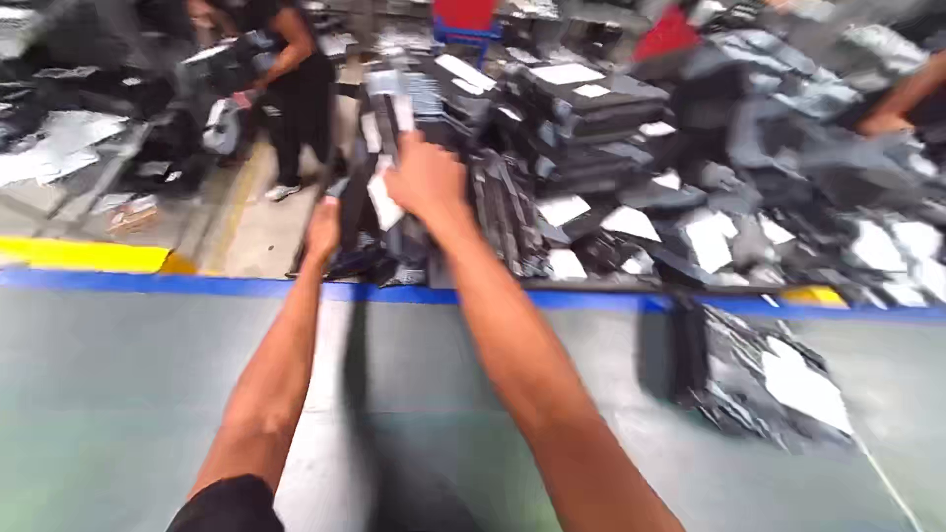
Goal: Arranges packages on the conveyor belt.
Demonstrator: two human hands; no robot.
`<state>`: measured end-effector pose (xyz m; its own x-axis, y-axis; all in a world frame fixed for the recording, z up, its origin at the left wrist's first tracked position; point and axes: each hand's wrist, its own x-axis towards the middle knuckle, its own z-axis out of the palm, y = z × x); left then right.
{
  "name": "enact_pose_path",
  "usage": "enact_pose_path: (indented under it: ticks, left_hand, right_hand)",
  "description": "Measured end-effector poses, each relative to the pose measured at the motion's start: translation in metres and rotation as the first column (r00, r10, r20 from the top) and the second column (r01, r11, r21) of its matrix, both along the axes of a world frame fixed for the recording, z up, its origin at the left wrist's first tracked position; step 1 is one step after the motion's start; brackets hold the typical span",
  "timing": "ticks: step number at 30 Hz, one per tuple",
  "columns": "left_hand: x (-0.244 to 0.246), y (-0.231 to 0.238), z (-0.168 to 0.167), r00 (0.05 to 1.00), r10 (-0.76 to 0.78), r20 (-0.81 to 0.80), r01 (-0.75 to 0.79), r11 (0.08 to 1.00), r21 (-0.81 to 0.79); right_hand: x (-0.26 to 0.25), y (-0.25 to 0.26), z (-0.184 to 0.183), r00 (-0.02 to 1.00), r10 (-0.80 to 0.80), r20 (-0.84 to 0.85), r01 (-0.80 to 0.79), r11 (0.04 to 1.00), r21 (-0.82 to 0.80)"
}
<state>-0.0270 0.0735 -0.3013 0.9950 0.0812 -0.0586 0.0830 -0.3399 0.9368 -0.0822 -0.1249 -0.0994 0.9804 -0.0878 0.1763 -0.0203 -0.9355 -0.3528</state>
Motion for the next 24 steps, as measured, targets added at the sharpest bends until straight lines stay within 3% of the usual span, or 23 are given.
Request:
enact_pose_path:
  ticks: [2, 5, 7, 9, 11, 13, 14, 16, 18, 20, 22, 24]
  left_hand:
    - [-0.016, -0.033, 0.025, 0.987, -0.127, 0.094, 0.136, 0.986, -0.096]
    - [-0.011, -0.064, 0.033, 0.896, -0.394, 0.205, 0.435, 0.87, -0.233]
    - [-0.009, -0.057, 0.015, 0.869, -0.438, 0.232, 0.477, 0.866, -0.15]
    - [-0.012, -0.057, 0.012, 0.914, -0.35, 0.205, 0.373, 0.924, -0.086]
    - [-0.039, -0.062, 0.032, 0.95, -0.184, 0.25, 0.206, 0.977, -0.063]
    - [-0.081, -0.074, 0.049, 0.918, 0.023, 0.397, -0.004, 0.999, -0.049]
    - [-0.105, -0.085, 0.049, 0.871, 0.054, 0.487, -0.038, 0.998, -0.043]
    - [-0.156, -0.116, 0.038, 0.806, -0.117, 0.58, 0.104, 0.993, 0.055]
    - [-0.213, -0.168, 0.019, 0.812, -0.427, 0.398, 0.395, 0.904, 0.165]
    - [-0.262, -0.232, -0.004, 0.767, -0.637, 0.075, 0.633, 0.771, 0.066]
    - [-0.296, -0.289, -0.037, 0.67, -0.728, -0.146, 0.715, 0.685, -0.137]
    - [-0.314, -0.331, -0.065, 0.6, -0.748, -0.285, 0.688, 0.664, -0.294]
  right_hand:
    - [-0.003, -0.007, -0.037, 0.999, -0.051, 0.014, 0.049, 0.994, 0.094]
    - [-0.052, -0.02, -0.032, 0.989, 0.081, -0.128, -0.032, 0.938, 0.345]
    - [-0.087, -0.015, -0.081, 0.992, 0.08, 0.093, -0.11, 0.915, 0.387]
    - [-0.155, -0.055, -0.122, 0.973, -0.017, 0.231, -0.076, 0.919, 0.387]
    - [-0.24, -0.14, -0.152, 0.965, -0.207, 0.158, 0.143, 0.929, 0.342]
    - [-0.328, -0.241, -0.179, 0.892, -0.45, 0.037, 0.419, 0.856, 0.303]
    - [-0.373, -0.289, -0.188, 0.824, -0.567, -0.018, 0.547, 0.787, 0.286]
    - [-0.452, -0.365, -0.196, 0.669, -0.738, -0.081, 0.728, 0.63, 0.271]
    - [-0.507, -0.416, -0.195, 0.537, -0.829, -0.158, 0.827, 0.481, 0.29]
    - [-0.529, -0.452, -0.198, 0.461, -0.868, -0.187, 0.862, 0.388, 0.326]
    - [-0.527, -0.478, -0.212, 0.459, -0.862, -0.216, 0.846, 0.35, 0.402]
    - [-0.51, -0.491, -0.237, 0.518, -0.806, -0.286, 0.805, 0.348, 0.48]
